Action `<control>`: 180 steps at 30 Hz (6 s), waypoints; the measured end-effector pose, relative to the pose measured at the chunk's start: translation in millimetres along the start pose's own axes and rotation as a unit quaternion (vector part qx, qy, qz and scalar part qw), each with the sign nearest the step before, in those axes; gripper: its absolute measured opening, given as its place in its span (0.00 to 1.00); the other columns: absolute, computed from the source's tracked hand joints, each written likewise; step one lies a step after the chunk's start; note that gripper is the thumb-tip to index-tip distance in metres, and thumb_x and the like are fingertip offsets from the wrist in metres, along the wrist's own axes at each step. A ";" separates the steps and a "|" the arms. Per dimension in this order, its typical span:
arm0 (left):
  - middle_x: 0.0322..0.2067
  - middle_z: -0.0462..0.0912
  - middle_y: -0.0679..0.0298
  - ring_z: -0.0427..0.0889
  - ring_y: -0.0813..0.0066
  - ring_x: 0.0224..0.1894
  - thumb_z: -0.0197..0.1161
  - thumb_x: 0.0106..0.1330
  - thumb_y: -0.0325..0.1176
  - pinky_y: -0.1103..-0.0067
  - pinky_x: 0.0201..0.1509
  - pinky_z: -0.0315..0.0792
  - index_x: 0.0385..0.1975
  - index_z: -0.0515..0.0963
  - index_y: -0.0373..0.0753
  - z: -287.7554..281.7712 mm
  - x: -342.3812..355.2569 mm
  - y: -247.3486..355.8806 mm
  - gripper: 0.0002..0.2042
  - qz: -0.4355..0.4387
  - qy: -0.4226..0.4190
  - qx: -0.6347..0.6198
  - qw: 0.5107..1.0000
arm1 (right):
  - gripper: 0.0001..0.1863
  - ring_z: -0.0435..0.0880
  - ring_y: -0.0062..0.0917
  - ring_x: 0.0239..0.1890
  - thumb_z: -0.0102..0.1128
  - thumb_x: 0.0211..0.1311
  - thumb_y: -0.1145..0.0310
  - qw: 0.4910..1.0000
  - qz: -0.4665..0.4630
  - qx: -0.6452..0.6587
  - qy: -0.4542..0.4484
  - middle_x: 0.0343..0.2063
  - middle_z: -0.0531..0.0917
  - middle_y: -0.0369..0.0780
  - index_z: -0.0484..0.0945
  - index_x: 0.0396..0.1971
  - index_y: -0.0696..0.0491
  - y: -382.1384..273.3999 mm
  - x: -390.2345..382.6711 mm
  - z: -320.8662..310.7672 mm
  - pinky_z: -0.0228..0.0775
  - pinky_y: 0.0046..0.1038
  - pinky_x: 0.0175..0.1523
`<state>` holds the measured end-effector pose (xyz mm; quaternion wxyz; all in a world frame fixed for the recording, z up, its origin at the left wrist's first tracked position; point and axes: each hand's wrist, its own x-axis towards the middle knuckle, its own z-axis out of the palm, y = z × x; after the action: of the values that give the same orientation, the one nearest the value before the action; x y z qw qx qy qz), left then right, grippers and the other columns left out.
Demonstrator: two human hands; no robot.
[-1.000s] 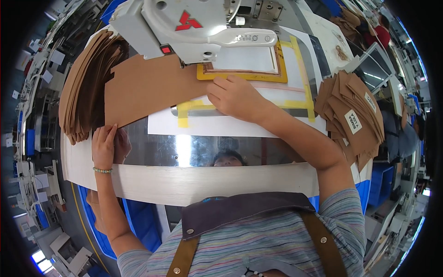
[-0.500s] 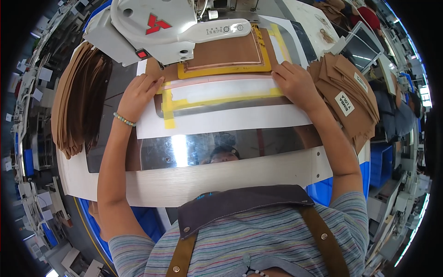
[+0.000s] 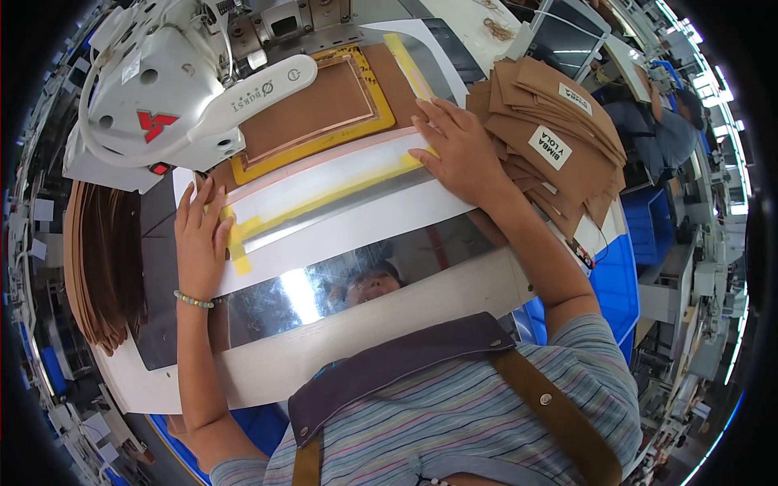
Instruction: Sewing labels onto brown fabric pieces using an industrial sewing machine.
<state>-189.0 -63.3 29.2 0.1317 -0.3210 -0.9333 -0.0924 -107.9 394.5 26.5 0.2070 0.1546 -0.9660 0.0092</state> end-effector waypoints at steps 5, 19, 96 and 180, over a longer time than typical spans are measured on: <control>0.76 0.70 0.58 0.61 0.48 0.80 0.61 0.76 0.31 0.58 0.82 0.59 0.71 0.77 0.43 -0.6 0.6 3.0 0.24 0.023 -0.024 -0.042 0.999 | 0.32 0.68 0.43 0.76 0.56 0.80 0.48 1.000 0.025 -0.014 -0.014 0.71 0.75 0.51 0.81 0.62 0.64 -3.0 1.0 -2.2 0.62 0.44 0.76; 0.75 0.70 0.52 0.61 0.45 0.80 0.64 0.74 0.34 0.57 0.82 0.59 0.71 0.78 0.42 -6.1 -4.5 5.5 0.24 -0.011 0.020 -0.011 1.000 | 0.30 0.69 0.46 0.76 0.60 0.78 0.53 0.998 0.050 0.035 -0.004 0.71 0.74 0.52 0.78 0.65 0.65 -8.1 1.3 4.1 0.63 0.46 0.76; 0.70 0.80 0.59 0.74 0.61 0.74 0.54 0.82 0.31 0.68 0.80 0.62 0.71 0.77 0.37 72.6 92.8 -83.1 0.20 -0.003 -0.088 -0.436 0.896 | 0.24 0.74 0.36 0.71 0.61 0.66 0.76 0.943 -0.203 0.262 0.002 0.65 0.81 0.38 0.89 0.58 0.40 -86.4 156.8 91.6 0.64 0.46 0.74; 0.63 0.84 0.57 0.79 0.50 0.67 0.65 0.71 0.24 0.63 0.70 0.72 0.59 0.83 0.37 -14.6 27.7 24.3 0.17 0.096 -0.002 -0.162 0.982 | 0.20 0.79 0.30 0.64 0.66 0.66 0.71 0.990 -0.072 -0.016 -0.117 0.63 0.83 0.36 0.85 0.58 0.53 -37.6 57.3 7.1 0.76 0.35 0.62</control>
<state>-192.2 -32.2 53.6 0.0841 -0.4268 -0.8708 -0.2290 -149.0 341.2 41.4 0.0955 0.2202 -0.9700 -0.0391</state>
